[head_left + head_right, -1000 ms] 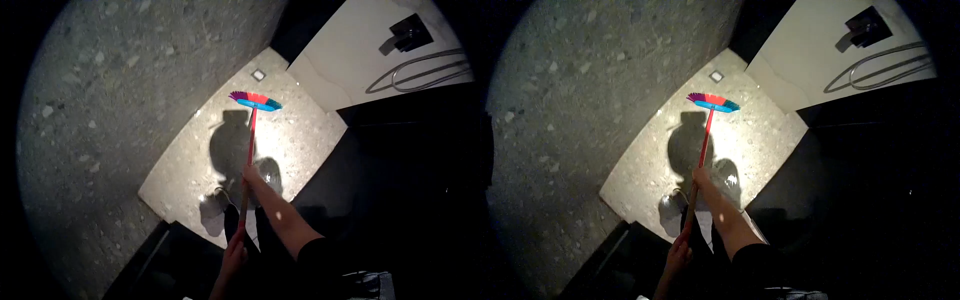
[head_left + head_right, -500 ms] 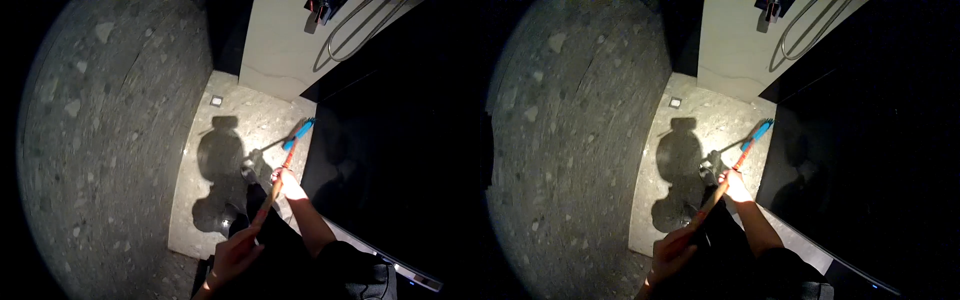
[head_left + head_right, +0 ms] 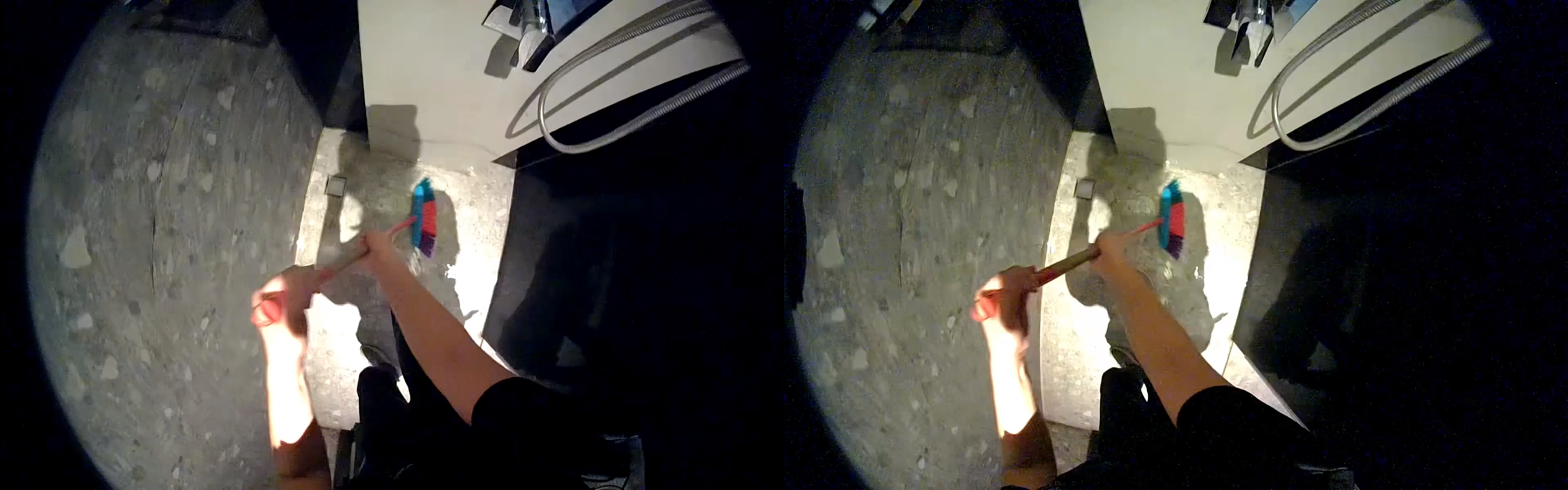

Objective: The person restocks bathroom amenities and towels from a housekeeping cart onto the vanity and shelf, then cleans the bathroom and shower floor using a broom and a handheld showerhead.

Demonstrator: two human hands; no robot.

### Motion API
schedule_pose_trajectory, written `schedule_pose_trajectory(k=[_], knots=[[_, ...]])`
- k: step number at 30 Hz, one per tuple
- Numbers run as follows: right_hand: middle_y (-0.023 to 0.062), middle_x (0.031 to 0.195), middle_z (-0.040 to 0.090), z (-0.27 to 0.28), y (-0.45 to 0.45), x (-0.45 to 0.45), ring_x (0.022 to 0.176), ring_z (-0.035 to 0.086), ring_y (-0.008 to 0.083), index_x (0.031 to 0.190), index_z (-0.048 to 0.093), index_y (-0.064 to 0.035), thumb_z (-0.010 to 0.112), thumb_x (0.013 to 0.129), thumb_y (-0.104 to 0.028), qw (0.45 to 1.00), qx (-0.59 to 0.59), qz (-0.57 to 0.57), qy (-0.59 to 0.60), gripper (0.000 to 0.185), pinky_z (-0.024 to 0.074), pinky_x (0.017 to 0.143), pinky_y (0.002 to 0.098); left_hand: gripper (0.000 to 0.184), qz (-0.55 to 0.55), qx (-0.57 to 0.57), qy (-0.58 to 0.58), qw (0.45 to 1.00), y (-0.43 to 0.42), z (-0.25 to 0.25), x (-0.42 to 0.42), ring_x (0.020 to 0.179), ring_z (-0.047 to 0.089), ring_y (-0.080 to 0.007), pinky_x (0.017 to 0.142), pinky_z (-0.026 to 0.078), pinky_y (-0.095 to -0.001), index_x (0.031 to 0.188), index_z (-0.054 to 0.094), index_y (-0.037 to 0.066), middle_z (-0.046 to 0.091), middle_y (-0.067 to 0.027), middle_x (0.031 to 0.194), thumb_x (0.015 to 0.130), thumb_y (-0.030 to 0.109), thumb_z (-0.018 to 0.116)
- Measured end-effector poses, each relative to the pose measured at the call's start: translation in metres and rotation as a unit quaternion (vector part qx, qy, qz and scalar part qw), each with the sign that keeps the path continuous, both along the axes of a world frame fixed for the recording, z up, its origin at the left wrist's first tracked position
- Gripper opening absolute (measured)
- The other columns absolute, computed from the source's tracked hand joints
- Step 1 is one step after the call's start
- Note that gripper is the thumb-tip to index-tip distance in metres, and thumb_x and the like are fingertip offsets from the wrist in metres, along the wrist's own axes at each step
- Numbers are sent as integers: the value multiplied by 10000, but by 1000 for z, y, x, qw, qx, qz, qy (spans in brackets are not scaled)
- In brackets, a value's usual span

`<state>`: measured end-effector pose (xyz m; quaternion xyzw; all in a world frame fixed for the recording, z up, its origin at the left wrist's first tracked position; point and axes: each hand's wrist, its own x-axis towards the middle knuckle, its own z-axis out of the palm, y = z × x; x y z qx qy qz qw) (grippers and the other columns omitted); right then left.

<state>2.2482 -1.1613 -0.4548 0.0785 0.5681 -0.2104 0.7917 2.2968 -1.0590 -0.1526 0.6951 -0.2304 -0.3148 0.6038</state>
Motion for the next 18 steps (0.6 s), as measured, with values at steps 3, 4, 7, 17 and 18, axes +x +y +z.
schedule_pose_trajectory(k=[3, 4, 7, 17, 18], knots=[[39, 622, 379, 54, -18, 34, 528, 406, 179, 713, 394, -111, 497, 744, -64, 998, 50, -12, -20, 118, 342, 469, 323, 328, 10, -72, 43, 996, -24, 39, 15, 622, 486, -145, 803, 433, -340, 581, 464, 27, 500, -51, 621, 871, 161, 539], [39, 622, 379, 69, -22, 31, 528, 406, 179, 713, 394, -111, 497, 744, -64, 998, 55, -10, -23, 118, 342, 469, 323, 350, 30, -105, 48, 993, -31, 50, 16, 592, 464, -160, 856, 413, -401, 563, 425, 49, 462, -37, 586, 871, 173, 533], [42, 613, 417, 124, -22, -8, 539, 442, 185, 728, 426, -105, 530, 738, -93, 999, -25, -22, -37, 106, 371, 475, 343, 349, -11, -210, 96, 973, -23, 67, 18, 603, 469, -170, 844, 432, -423, 548, 412, 65, 458, -41, 568, 861, 151, 541], [37, 591, 458, -31, -114, -94, 496, 466, 179, 700, 460, -121, 460, 772, -114, 982, -29, 167, 77, 73, 391, 427, 294, 89, 31, -60, 87, 994, -66, -72, -43, 644, 454, -83, 569, 362, -212, 783, 580, 13, 561, -15, 754, 861, 39, 547], [37, 601, 453, -28, -99, -60, 502, 462, 181, 713, 457, -118, 468, 773, -114, 985, -10, 160, 63, 61, 396, 436, 299, 143, 65, -47, 47, 996, -55, -58, -25, 620, 428, -75, 546, 338, -213, 739, 562, 12, 539, -2, 722, 869, 69, 544]])
